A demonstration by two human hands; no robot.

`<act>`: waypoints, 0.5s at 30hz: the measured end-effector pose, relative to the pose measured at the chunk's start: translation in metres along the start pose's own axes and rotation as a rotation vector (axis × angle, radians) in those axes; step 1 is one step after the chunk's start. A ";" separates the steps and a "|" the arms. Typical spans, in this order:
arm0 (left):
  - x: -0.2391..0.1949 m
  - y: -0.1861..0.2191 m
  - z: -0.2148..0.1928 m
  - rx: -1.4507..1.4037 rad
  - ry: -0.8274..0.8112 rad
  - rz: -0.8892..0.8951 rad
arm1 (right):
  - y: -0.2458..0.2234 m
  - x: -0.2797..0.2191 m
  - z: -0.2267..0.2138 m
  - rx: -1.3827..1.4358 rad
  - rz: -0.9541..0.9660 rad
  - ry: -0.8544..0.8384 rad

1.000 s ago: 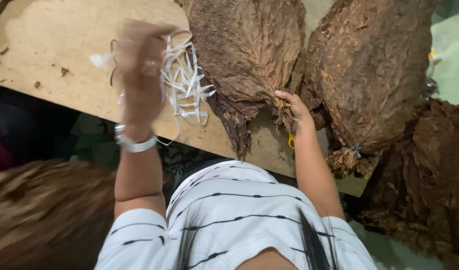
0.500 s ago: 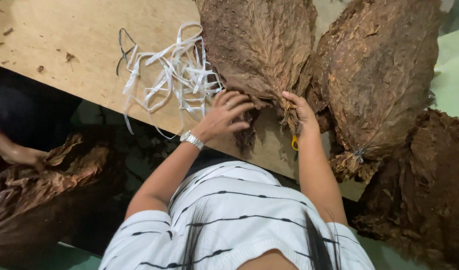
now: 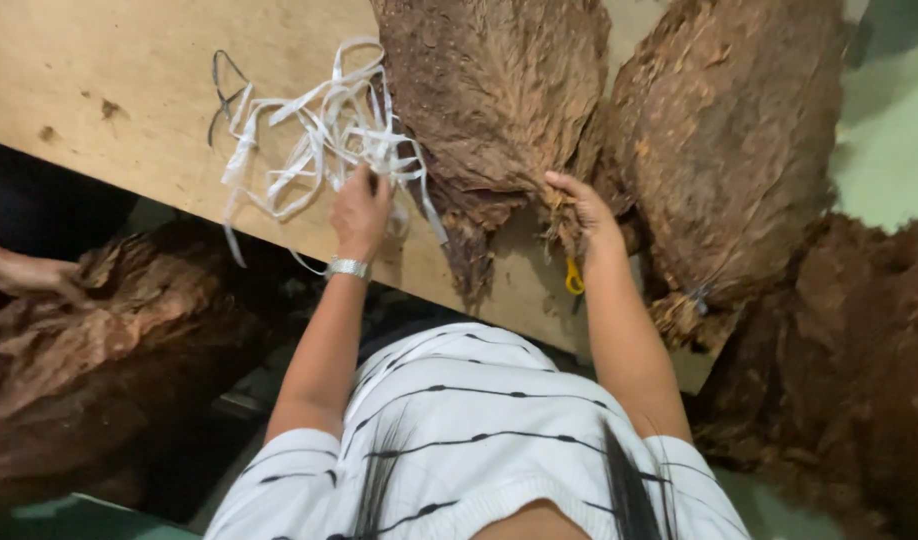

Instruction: Cutting plastic strips and using them to tie bundles of dried leaves on a work table.

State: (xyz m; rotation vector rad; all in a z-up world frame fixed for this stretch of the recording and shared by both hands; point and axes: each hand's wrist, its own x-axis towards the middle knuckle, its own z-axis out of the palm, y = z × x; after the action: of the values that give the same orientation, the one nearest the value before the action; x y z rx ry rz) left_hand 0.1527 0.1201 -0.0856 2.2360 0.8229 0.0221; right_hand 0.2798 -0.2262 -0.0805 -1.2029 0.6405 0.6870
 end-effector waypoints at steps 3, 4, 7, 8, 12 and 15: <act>-0.014 -0.002 -0.012 -0.150 0.125 0.137 | -0.005 -0.017 0.019 0.019 0.060 -0.071; -0.030 0.011 -0.021 -0.154 0.132 0.122 | -0.010 -0.021 0.019 0.005 0.068 -0.076; -0.073 0.051 -0.040 -0.409 0.080 0.106 | -0.030 -0.031 0.022 0.033 0.163 -0.175; -0.087 0.062 -0.039 -0.629 -0.109 0.059 | -0.039 -0.032 0.022 0.038 0.173 -0.218; -0.139 0.095 -0.026 -0.486 -0.568 0.167 | -0.066 -0.052 0.032 0.039 0.169 -0.319; -0.122 0.068 0.049 -0.091 -0.632 0.226 | -0.051 -0.024 0.017 0.081 0.173 -0.363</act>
State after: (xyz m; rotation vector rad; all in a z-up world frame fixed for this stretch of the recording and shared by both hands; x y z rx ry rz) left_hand 0.1057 -0.0157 -0.0502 2.0531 0.2204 -0.5026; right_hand 0.3049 -0.2241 -0.0271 -0.9234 0.4648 0.9888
